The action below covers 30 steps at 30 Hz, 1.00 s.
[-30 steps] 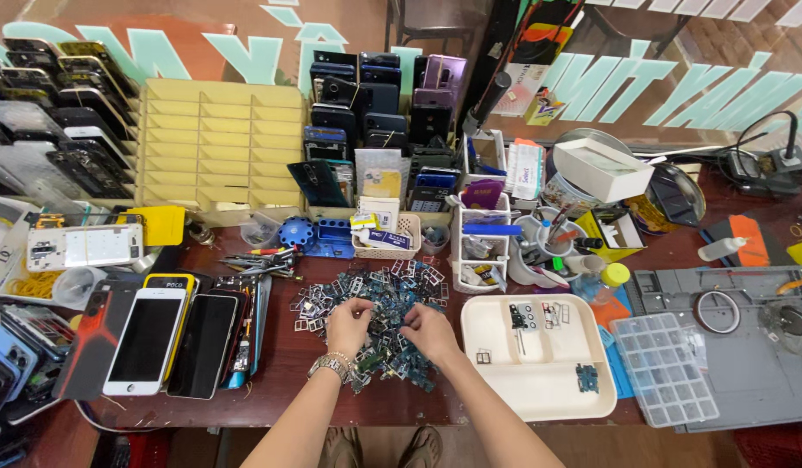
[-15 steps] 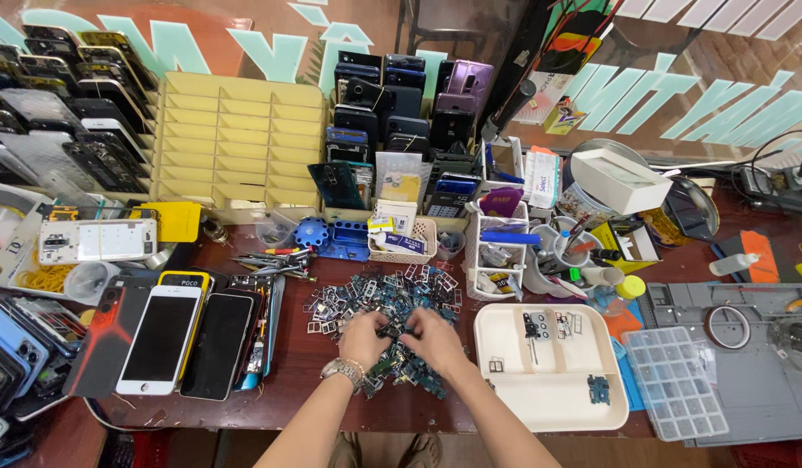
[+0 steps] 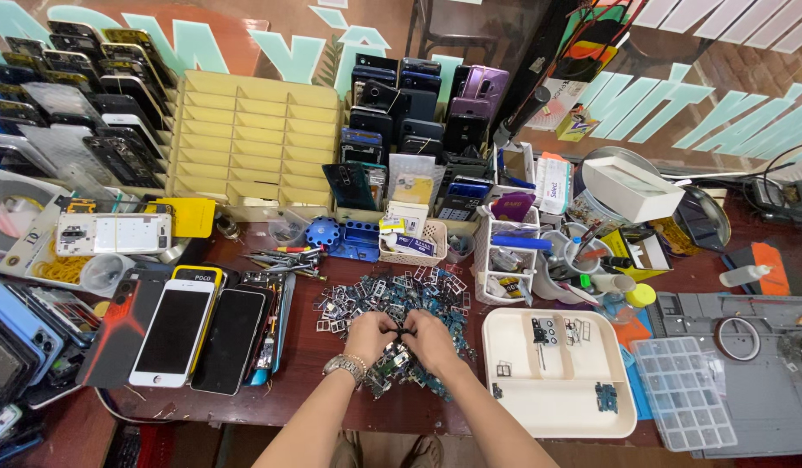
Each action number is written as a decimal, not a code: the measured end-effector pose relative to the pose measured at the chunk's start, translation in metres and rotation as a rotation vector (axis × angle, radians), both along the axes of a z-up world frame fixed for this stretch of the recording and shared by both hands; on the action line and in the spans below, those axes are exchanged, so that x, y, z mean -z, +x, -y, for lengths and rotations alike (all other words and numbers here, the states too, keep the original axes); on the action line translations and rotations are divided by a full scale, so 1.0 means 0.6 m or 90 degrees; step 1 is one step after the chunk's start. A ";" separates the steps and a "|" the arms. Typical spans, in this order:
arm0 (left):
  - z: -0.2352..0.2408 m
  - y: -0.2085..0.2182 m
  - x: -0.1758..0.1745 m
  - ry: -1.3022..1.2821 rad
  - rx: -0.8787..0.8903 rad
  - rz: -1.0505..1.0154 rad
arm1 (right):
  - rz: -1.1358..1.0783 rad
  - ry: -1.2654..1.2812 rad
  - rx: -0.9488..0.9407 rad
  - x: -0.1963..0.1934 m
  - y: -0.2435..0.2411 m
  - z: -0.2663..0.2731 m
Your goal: The person sorts small electronic components from a large pile on a workbench into a compartmentalized tray. They pick up individual pieces, examine them, and place them into specific sections of the tray.
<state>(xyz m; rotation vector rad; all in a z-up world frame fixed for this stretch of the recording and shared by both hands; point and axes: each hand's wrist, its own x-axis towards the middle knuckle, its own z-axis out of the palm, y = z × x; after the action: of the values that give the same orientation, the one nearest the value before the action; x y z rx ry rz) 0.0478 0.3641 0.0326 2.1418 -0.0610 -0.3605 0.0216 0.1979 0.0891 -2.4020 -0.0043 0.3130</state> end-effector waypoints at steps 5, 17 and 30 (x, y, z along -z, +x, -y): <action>0.002 0.022 0.010 -0.225 -0.076 -0.175 | -0.014 0.171 0.052 0.041 0.028 0.039; 0.029 0.029 -0.024 -0.573 -0.133 -0.358 | -0.161 0.529 0.249 0.033 0.033 0.096; 0.077 0.020 -0.035 -0.484 -0.081 -0.337 | -0.141 0.644 0.324 0.065 0.013 0.144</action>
<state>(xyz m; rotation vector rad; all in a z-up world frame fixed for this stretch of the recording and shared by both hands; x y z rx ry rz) 0.0595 0.3180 0.0537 1.2503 0.2114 -0.6904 0.0294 0.1112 0.0502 -1.2964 0.4366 0.2456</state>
